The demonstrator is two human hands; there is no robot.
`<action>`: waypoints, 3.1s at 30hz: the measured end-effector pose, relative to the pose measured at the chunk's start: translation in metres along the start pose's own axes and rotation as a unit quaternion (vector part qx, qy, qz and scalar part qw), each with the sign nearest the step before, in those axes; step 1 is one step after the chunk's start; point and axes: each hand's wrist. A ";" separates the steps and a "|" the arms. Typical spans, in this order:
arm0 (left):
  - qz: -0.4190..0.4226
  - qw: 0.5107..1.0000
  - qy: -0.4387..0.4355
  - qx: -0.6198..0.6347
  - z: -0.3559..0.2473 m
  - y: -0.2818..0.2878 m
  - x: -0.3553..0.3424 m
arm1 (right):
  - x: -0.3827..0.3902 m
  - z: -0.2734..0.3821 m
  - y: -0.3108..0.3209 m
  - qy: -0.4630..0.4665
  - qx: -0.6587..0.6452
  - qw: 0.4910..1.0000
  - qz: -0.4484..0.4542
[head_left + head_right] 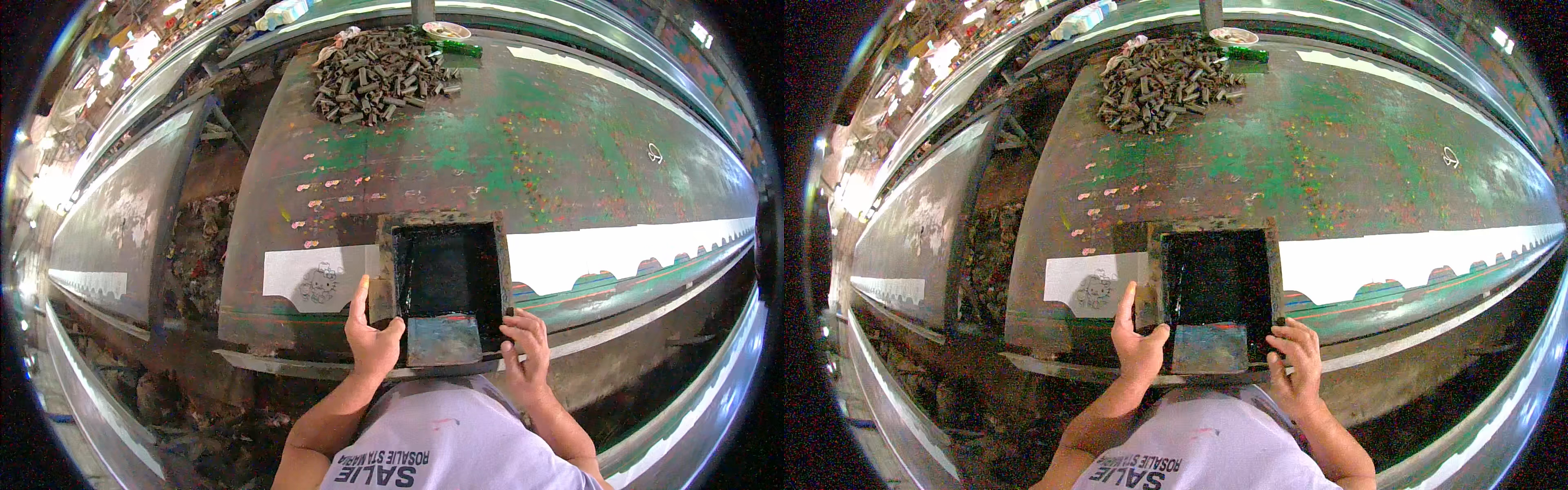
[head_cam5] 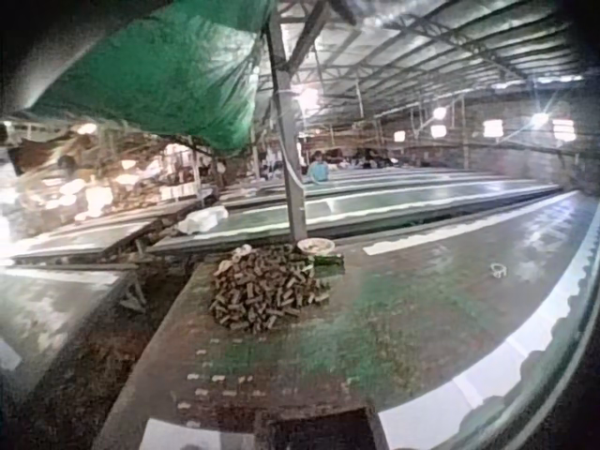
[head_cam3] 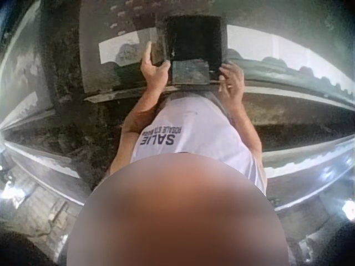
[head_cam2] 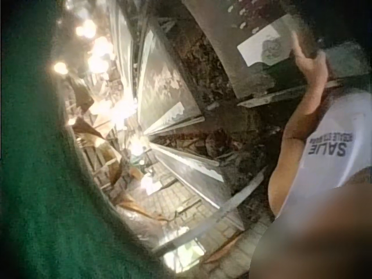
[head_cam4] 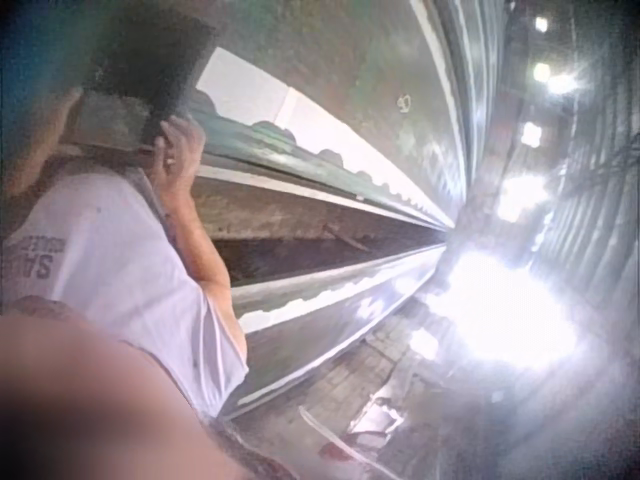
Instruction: The person holds a screen-printing frame over a long sheet of paper with repeated cartoon motifs and uses a squeegee to push ink across the mesh. The person repeatedly repositions the frame and wipes the squeegee while continuing to print along the sheet.
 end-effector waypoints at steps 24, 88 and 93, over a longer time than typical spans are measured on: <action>0.003 0.994 0.071 0.085 0.008 0.020 -0.019 | -0.133 0.051 -0.016 0.130 0.154 0.940 0.276; 0.030 0.999 -0.013 -0.041 0.002 0.023 -0.019 | -0.122 0.053 -0.038 0.069 0.152 0.931 0.324; 0.037 0.999 0.025 0.021 0.008 0.018 -0.012 | -0.083 0.077 -0.033 0.027 0.163 0.927 0.336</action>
Point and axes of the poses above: each hand's wrist, its own x-axis away from the middle knuckle, its own y-axis out of the back of the hand, z = x × y, and after that the axes turned 2 degrees about z, right-handed
